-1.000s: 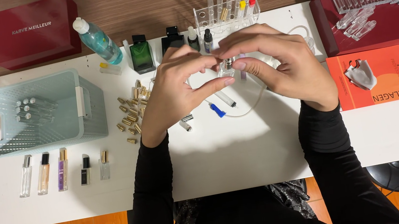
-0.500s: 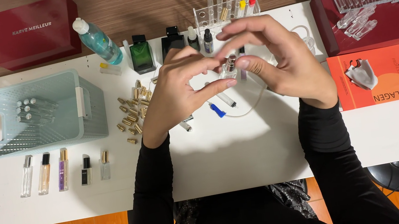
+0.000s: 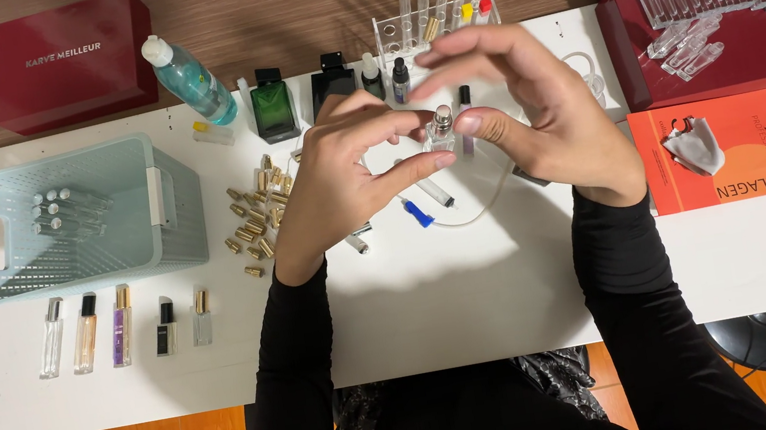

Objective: Assembling and cleaning perfume bottle components using a syringe and a cloth.

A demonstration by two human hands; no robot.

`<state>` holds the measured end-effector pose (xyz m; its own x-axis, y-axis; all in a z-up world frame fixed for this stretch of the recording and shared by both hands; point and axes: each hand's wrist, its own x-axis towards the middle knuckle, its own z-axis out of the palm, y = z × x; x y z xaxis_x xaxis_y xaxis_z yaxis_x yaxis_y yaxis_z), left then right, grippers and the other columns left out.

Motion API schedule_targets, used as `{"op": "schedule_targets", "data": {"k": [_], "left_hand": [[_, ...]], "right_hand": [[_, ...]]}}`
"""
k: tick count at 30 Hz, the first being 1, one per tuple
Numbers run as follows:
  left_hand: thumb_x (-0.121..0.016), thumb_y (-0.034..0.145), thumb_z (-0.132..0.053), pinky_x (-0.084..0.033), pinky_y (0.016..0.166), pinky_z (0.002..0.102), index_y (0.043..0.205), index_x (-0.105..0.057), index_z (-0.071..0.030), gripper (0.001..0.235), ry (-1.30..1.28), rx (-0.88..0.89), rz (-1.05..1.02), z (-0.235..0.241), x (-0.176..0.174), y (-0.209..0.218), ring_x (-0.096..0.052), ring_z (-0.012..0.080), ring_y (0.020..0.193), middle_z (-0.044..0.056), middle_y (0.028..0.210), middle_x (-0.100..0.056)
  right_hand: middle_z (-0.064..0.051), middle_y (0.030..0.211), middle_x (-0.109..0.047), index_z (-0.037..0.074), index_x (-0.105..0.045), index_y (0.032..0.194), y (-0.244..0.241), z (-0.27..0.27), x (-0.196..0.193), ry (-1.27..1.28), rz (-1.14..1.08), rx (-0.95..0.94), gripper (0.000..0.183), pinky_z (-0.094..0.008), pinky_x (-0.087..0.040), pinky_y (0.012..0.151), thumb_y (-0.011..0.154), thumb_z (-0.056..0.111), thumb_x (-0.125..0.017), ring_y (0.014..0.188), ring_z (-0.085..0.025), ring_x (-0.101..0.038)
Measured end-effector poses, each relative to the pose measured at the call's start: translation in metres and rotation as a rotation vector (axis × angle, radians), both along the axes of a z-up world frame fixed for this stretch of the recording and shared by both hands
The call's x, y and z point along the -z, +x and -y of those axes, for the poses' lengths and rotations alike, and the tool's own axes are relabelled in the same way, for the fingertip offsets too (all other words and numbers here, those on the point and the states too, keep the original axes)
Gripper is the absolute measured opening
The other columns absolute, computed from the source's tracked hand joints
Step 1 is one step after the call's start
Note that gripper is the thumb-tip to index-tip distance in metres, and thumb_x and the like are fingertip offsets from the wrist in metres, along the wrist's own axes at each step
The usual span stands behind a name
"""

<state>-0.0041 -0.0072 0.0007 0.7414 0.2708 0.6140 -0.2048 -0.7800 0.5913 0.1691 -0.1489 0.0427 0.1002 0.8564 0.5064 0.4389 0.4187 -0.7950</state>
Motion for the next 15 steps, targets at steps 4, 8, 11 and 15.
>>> {"op": "schedule_targets", "data": {"k": [4, 8, 11, 15], "left_hand": [[-0.091, 0.083, -0.027, -0.048, 0.083, 0.033, 0.106, -0.077, -0.004, 0.035, -0.013, -0.015, 0.007, 0.002, 0.0, 0.001, -0.061, 0.0187, 0.085, 0.004, 0.092, -0.071], [-0.092, 0.082, -0.025, -0.048, 0.079, 0.032, 0.104, -0.075, -0.004, 0.034, -0.06, -0.062, 0.026, 0.001, 0.002, 0.001, -0.06, 0.0189, 0.085, 0.004, 0.089, -0.069], [-0.091, 0.083, -0.024, -0.049, 0.079, 0.032, 0.104, -0.075, -0.005, 0.033, -0.079, -0.043, 0.034, -0.002, 0.002, 0.002, -0.06, 0.0186, 0.086, 0.004, 0.091, -0.069], [-0.091, 0.084, -0.023, -0.049, 0.078, 0.033, 0.104, -0.076, -0.005, 0.032, -0.107, -0.015, 0.007, -0.003, 0.003, 0.005, -0.059, 0.0181, 0.086, 0.004, 0.089, -0.068]], "right_hand": [[0.002, 0.126, -0.066, 0.007, -0.048, 0.131, 0.008, -0.001, 0.026, -0.222, -0.256, 0.007, 0.048, -0.036, -0.051, 0.11, 0.089, 0.004, -0.07, 0.113, -0.013, -0.07], [-0.002, 0.112, -0.053, 0.004, -0.047, 0.132, 0.012, -0.005, 0.035, 0.087, -0.128, -0.022, 0.051, -0.034, -0.045, 0.12, 0.096, -0.001, -0.082, 0.111, -0.012, -0.057], [-0.004, 0.116, -0.052, 0.003, -0.053, 0.141, 0.012, -0.004, 0.022, 0.044, 0.054, 0.027, 0.049, -0.033, -0.044, 0.115, 0.097, 0.002, -0.077, 0.115, -0.015, -0.053], [-0.004, 0.117, -0.055, 0.008, -0.074, 0.129, 0.014, -0.008, 0.028, -0.098, 0.072, 0.019, 0.026, -0.033, -0.048, 0.105, 0.103, 0.009, -0.07, 0.113, -0.017, -0.055]]}}
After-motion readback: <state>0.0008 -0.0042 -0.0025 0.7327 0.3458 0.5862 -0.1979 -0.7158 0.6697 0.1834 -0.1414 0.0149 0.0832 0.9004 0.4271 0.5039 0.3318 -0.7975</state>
